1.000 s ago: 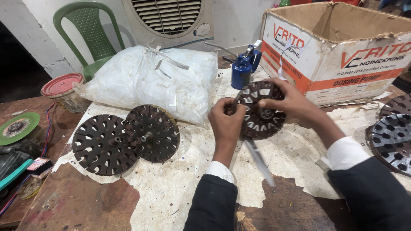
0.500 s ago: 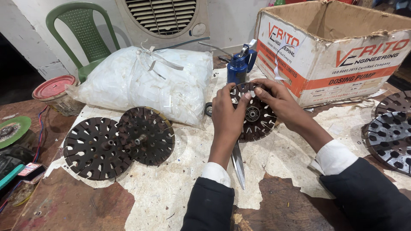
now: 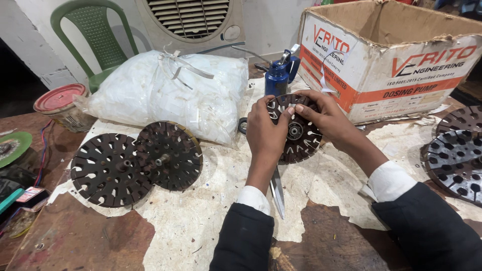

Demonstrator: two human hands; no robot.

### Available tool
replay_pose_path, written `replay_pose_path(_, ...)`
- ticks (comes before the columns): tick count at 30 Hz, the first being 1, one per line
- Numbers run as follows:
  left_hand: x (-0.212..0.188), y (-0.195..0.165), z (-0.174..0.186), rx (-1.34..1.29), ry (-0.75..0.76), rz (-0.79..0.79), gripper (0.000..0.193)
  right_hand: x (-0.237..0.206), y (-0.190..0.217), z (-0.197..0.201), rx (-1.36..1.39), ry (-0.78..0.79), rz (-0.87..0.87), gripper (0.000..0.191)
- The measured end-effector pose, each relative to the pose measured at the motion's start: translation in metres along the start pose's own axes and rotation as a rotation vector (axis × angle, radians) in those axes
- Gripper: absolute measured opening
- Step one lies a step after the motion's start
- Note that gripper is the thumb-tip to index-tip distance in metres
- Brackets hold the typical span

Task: The person inserts small white plastic pieces into the slots of a circular metal rotor using both hands. They repeatedly pick up pieces from a nearby box and place them into the rotor, occasionally adjusting the rotor's position on the workbench.

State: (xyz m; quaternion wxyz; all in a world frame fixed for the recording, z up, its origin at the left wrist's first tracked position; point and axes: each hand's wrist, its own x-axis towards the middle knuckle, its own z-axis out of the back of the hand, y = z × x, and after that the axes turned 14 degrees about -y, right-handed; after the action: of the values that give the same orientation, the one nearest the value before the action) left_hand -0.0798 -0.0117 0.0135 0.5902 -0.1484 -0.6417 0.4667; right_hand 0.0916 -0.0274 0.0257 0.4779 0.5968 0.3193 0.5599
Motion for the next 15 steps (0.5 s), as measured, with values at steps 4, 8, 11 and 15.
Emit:
replay_pose_path(4,0.0,-0.004,0.004,0.03,-0.035,0.021,0.049,-0.001,-0.005,-0.011,-0.109,-0.127,0.087,0.037)
replay_pose_path(8,0.005,-0.003,0.004,0.041,-0.046,0.02,0.048,0.003,-0.006,-0.015,-0.095,-0.142,0.077,0.035)
replay_pose_path(11,0.007,0.002,0.002,0.04,-0.057,-0.003,0.046,0.005,-0.005,-0.018,-0.086,-0.136,0.079,0.035)
replay_pose_path(15,0.005,0.01,0.002,0.012,-0.068,-0.021,0.036,0.004,-0.004,-0.02,-0.067,-0.098,0.015,0.036)
